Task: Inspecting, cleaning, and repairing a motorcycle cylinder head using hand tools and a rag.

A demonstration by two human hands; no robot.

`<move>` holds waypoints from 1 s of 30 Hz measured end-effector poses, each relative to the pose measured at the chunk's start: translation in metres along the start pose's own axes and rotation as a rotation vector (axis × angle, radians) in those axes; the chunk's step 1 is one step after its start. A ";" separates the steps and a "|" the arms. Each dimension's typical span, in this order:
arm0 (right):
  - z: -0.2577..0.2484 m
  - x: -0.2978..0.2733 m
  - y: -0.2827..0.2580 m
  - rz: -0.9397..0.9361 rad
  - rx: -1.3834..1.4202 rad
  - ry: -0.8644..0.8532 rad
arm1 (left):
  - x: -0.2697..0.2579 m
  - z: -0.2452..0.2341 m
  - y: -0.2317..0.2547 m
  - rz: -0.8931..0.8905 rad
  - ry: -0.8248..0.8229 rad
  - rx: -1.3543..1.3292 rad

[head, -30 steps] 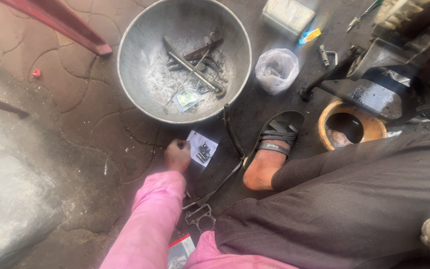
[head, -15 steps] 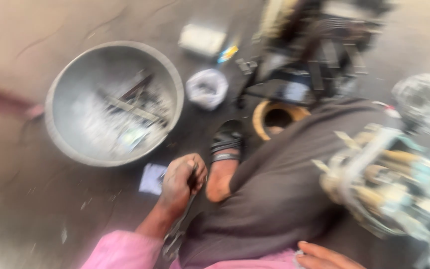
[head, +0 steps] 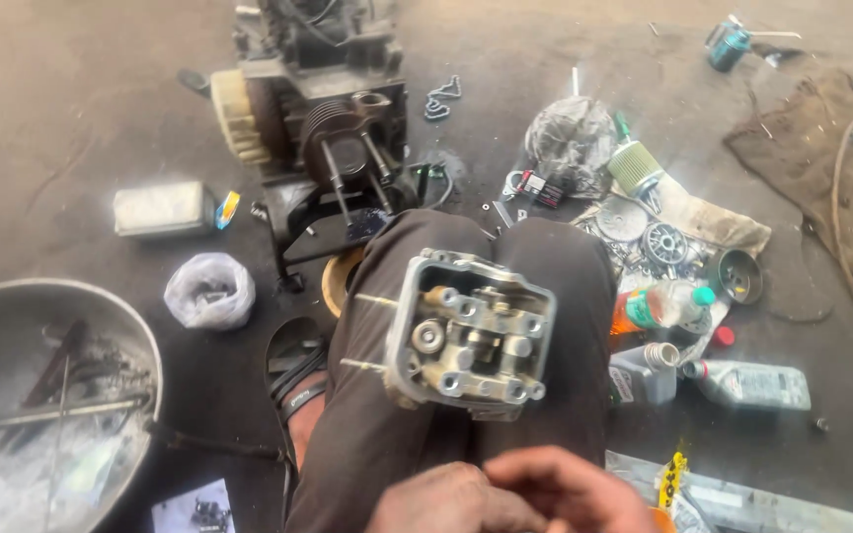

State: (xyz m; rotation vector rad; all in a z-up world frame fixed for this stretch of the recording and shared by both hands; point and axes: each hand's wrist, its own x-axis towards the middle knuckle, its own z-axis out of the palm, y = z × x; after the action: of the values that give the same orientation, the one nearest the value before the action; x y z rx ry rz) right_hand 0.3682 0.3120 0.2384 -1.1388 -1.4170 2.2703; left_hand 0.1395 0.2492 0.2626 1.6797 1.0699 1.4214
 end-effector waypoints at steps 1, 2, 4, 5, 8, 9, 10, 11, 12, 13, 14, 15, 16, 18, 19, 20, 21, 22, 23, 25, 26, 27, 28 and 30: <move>0.004 0.007 0.001 -0.002 0.230 -0.118 | 0.008 0.008 -0.002 -0.206 -0.058 -0.205; 0.008 0.014 0.002 -0.005 0.460 -0.238 | 0.015 0.017 -0.003 -0.415 -0.114 -0.409; 0.027 0.009 -0.017 0.117 0.725 -0.170 | -0.011 0.060 -0.022 -0.176 0.125 0.100; 0.037 0.007 -0.026 0.249 0.983 -0.105 | -0.025 0.081 -0.031 0.081 0.373 0.595; 0.032 0.011 -0.009 -0.005 1.147 -0.208 | 0.009 0.046 0.008 0.072 0.292 0.359; 0.029 0.011 0.007 -0.004 1.152 -0.213 | 0.008 0.047 0.006 0.070 0.290 0.365; 0.027 0.012 0.023 -0.009 1.174 -0.073 | 0.007 0.048 0.003 0.096 0.326 0.383; 0.024 0.013 0.038 -0.013 1.191 0.065 | 0.007 0.048 0.001 0.124 0.363 0.401; 0.019 0.014 0.025 -0.012 1.195 0.059 | 0.019 0.034 0.012 0.124 0.362 0.408; 0.015 0.014 0.012 0.074 0.852 0.187 | 0.030 0.020 0.024 0.126 0.402 0.435; 0.011 0.013 -0.001 0.154 0.504 0.304 | 0.041 0.006 0.037 0.129 0.443 0.462; 0.009 0.015 -0.002 0.153 0.504 0.302 | 0.054 -0.013 0.041 0.129 0.443 0.464; 0.008 0.016 -0.003 0.035 0.387 0.389 | 0.067 -0.032 0.045 0.106 0.470 0.486; 0.005 0.023 -0.014 -0.090 0.262 0.469 | 0.091 -0.065 0.038 0.088 0.504 0.509; 0.005 0.028 -0.023 0.001 0.306 0.361 | 0.101 -0.079 0.027 -0.008 0.466 0.461; 0.005 0.033 -0.033 0.092 0.349 0.253 | 0.111 -0.093 0.016 -0.102 0.426 0.412; 0.017 0.035 -0.050 0.087 0.348 0.250 | 0.117 -0.097 0.002 -0.097 0.428 0.415; 0.029 0.038 -0.068 0.158 0.341 0.287 | 0.123 -0.102 -0.013 -0.232 0.367 0.324; 0.041 0.041 -0.086 0.228 0.332 0.325 | 0.130 -0.107 -0.028 -0.363 0.304 0.230; 0.038 0.047 -0.076 0.139 0.219 0.335 | 0.133 -0.104 -0.041 -0.440 0.243 0.076; 0.036 0.050 -0.071 0.055 0.108 0.348 | 0.135 -0.103 -0.047 -0.519 0.179 -0.080; 0.028 0.053 -0.061 0.050 0.107 0.348 | 0.132 -0.102 -0.043 -0.515 0.180 -0.078; 0.021 0.055 -0.050 0.012 0.032 0.375 | 0.128 -0.101 -0.038 -0.525 0.197 -0.123; 0.015 0.050 -0.058 -0.017 -0.046 0.409 | 0.109 -0.091 -0.035 -0.540 0.213 -0.179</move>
State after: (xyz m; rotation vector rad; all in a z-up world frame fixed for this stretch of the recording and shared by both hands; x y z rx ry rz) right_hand 0.3125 0.3594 0.2655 -1.4920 -1.3096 1.8579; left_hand 0.0519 0.3619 0.2938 1.0214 1.3433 1.3024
